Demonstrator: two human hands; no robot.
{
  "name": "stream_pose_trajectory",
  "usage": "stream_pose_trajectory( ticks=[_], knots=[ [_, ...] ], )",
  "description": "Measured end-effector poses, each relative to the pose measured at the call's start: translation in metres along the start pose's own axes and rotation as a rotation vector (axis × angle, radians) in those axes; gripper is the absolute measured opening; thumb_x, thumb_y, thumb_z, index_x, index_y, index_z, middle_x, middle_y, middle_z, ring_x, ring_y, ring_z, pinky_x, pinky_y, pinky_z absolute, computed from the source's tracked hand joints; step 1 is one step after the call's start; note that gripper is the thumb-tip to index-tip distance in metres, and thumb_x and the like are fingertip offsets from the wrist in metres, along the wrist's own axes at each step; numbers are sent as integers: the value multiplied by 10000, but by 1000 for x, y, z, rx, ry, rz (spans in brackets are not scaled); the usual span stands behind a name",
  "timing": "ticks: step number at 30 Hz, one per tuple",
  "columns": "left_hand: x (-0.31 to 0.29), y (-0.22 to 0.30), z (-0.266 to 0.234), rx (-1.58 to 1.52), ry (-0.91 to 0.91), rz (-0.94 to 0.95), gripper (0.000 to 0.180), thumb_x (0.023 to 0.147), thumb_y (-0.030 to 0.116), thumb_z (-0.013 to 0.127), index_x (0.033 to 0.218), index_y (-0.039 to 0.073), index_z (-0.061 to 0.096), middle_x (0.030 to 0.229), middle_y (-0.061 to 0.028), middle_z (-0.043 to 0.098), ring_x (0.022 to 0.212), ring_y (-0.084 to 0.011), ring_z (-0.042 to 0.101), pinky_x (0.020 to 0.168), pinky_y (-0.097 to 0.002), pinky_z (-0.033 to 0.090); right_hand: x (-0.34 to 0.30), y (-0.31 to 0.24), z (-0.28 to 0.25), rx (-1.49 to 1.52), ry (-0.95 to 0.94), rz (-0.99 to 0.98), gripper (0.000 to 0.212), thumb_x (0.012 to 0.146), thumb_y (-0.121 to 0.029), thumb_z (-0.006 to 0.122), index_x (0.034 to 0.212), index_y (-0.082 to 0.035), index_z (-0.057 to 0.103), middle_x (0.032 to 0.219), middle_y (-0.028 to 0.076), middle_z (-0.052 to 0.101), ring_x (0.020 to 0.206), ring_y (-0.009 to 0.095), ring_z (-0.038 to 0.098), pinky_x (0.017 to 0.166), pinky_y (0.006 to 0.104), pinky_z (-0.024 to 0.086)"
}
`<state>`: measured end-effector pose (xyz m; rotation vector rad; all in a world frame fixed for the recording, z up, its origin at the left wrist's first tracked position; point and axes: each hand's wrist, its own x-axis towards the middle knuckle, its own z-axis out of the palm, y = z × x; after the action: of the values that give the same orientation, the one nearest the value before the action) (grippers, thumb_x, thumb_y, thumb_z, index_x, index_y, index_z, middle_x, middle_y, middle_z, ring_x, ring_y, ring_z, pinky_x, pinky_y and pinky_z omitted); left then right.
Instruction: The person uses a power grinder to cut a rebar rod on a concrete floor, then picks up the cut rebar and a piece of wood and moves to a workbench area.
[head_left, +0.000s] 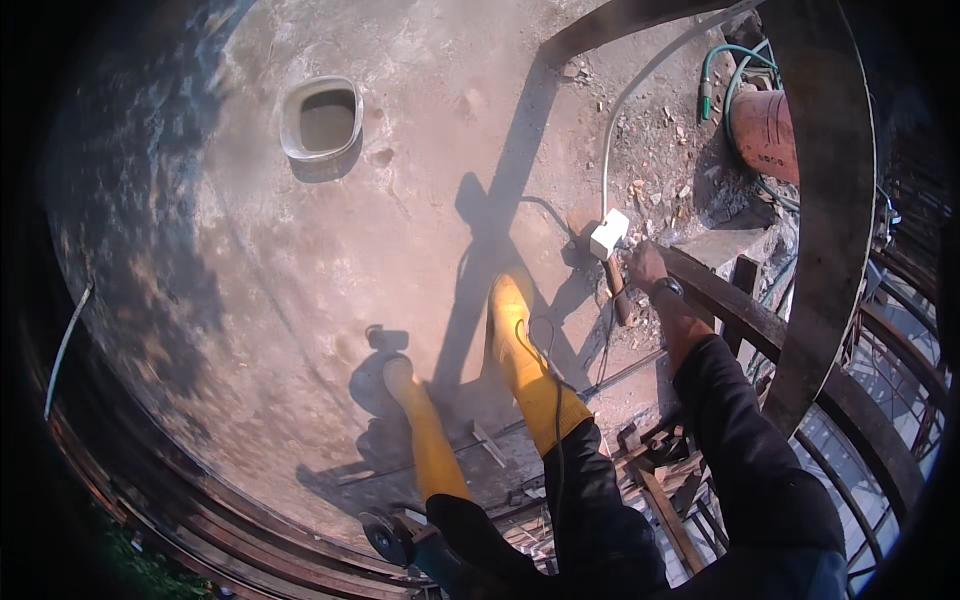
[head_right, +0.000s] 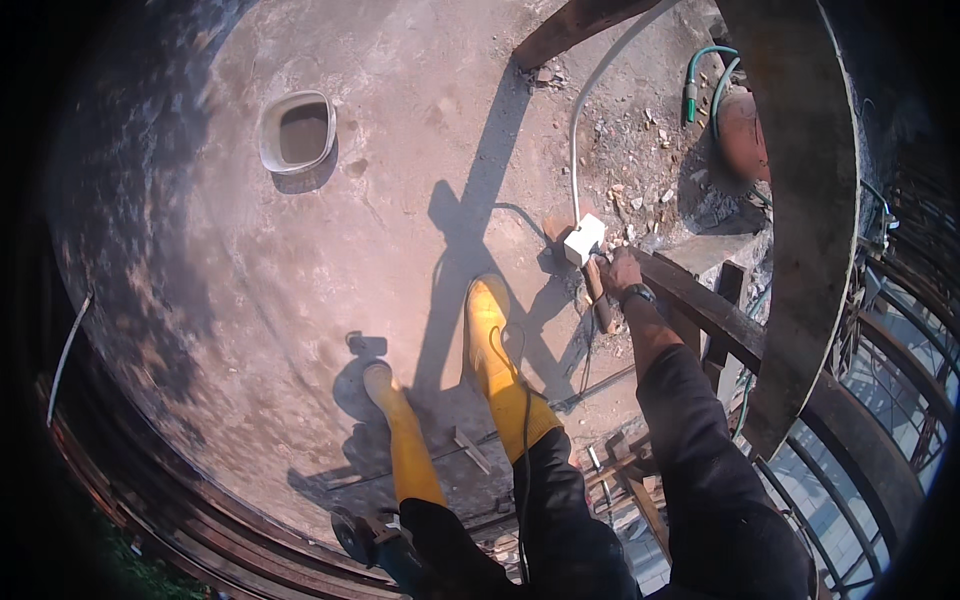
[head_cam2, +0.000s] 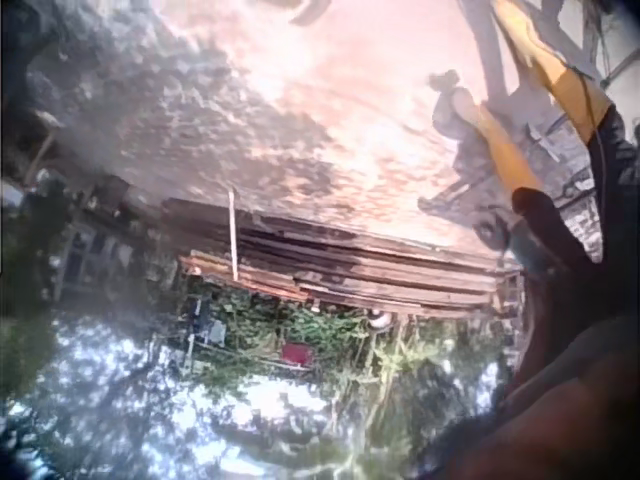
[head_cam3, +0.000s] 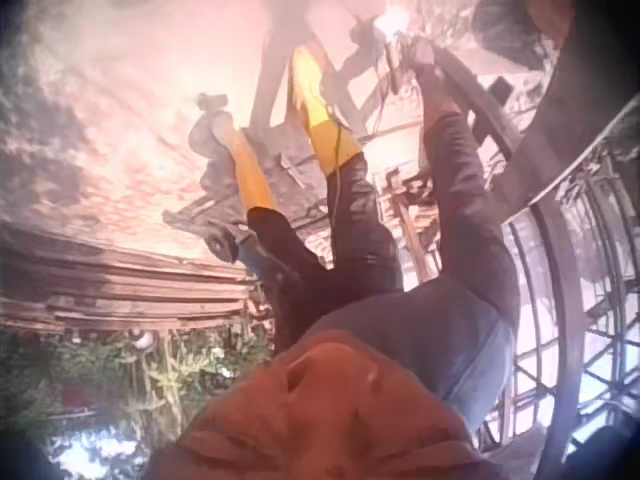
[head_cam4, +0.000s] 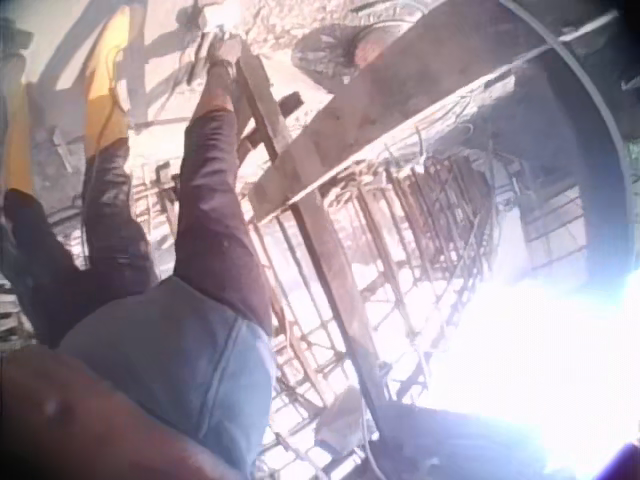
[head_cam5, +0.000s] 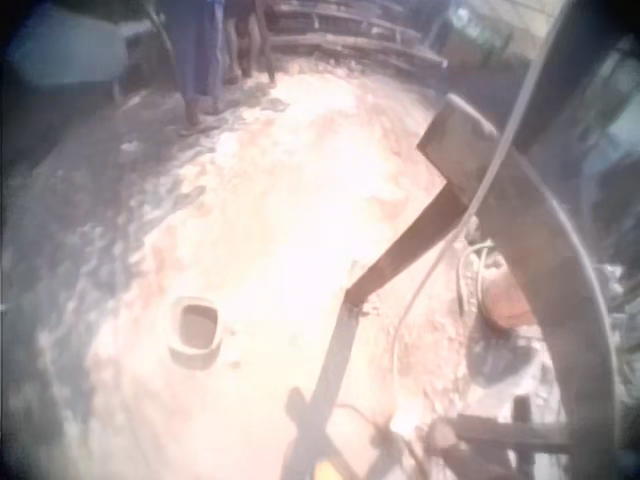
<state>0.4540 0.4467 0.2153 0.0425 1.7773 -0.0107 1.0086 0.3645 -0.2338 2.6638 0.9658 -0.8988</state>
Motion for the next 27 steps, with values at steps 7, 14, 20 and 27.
stream_pose_trajectory(
  ticks=[7,14,20,27],
  knots=[
    [0,13,54,46,73,-60,364,869,120,666,1194,5,550,976,-120,651,833,-219,659,683,-326,573,11,-29,6,595,-270,205,810,792,-562,698,1236,103,567,1129,285,660,1078,374,640,929,422,488],
    [-27,29,74,48,77,-6,358,869,121,661,1188,4,549,987,-125,642,863,-222,654,702,-331,572,-38,-70,-19,630,-81,287,751,705,-520,801,1172,51,662,1101,230,692,1035,317,662,907,379,501],
    [-74,35,67,5,61,69,353,868,122,657,1182,3,548,996,-129,635,888,-224,650,718,-334,572,-140,-66,-60,342,-452,279,535,775,-463,754,987,21,676,940,223,697,912,336,672,828,417,502],
    [-126,52,36,-67,13,220,347,868,123,653,1175,2,547,1008,-134,626,918,-226,646,737,-339,571,-360,-37,-114,463,-316,296,395,927,-396,609,1038,-19,644,932,179,702,864,339,684,771,416,515]
  ],
)
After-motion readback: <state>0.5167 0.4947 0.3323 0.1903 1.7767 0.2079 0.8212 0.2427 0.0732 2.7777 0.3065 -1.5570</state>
